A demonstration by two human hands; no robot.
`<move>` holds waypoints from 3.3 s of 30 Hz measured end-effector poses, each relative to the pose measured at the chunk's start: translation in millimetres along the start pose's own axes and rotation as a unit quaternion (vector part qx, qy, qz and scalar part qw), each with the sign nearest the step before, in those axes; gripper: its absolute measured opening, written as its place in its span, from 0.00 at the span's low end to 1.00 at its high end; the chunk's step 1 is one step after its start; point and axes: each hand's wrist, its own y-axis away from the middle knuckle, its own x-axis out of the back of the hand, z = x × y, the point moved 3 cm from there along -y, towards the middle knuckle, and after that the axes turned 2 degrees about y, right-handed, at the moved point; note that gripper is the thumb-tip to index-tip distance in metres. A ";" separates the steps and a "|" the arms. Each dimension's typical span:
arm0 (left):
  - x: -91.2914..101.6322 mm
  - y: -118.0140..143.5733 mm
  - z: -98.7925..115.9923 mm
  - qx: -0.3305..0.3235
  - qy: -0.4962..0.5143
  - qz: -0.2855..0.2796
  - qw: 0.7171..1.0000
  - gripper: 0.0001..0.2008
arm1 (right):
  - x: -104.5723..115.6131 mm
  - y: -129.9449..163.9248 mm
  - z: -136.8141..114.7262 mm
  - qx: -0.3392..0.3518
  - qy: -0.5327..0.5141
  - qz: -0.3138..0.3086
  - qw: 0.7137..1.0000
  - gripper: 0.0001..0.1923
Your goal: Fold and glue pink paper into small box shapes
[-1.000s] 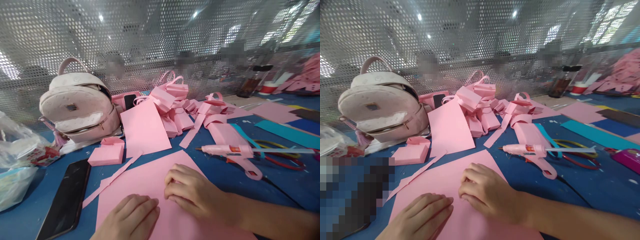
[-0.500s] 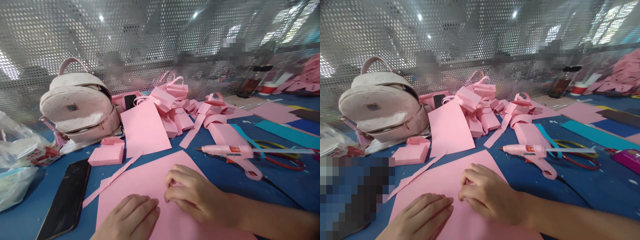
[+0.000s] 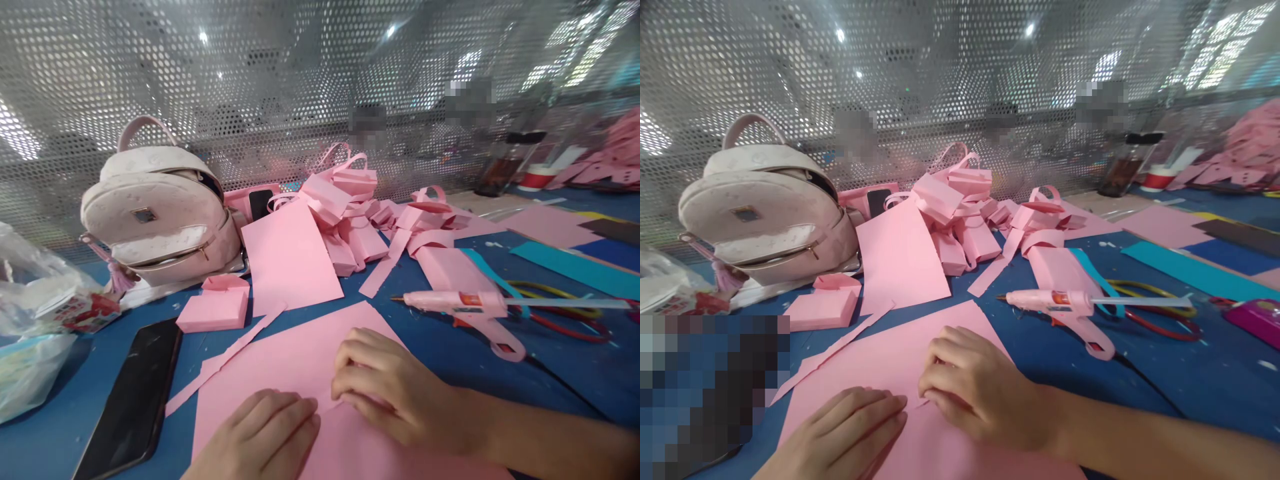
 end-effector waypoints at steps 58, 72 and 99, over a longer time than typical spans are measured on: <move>17.0 -27.8 -2.4 0.370 0.296 -0.052 0.879 0.05 | -3.6 0.3 3.3 -0.006 0.049 0.002 0.999 0.07; 15.4 -23.4 3.0 0.442 0.245 -0.026 0.862 0.09 | -3.1 6.1 -4.2 0.019 0.061 -0.003 0.998 0.07; 17.0 -11.7 -15.5 0.391 0.262 -0.109 0.876 0.05 | -2.7 -0.8 13.6 -0.106 -0.088 -0.017 0.990 0.06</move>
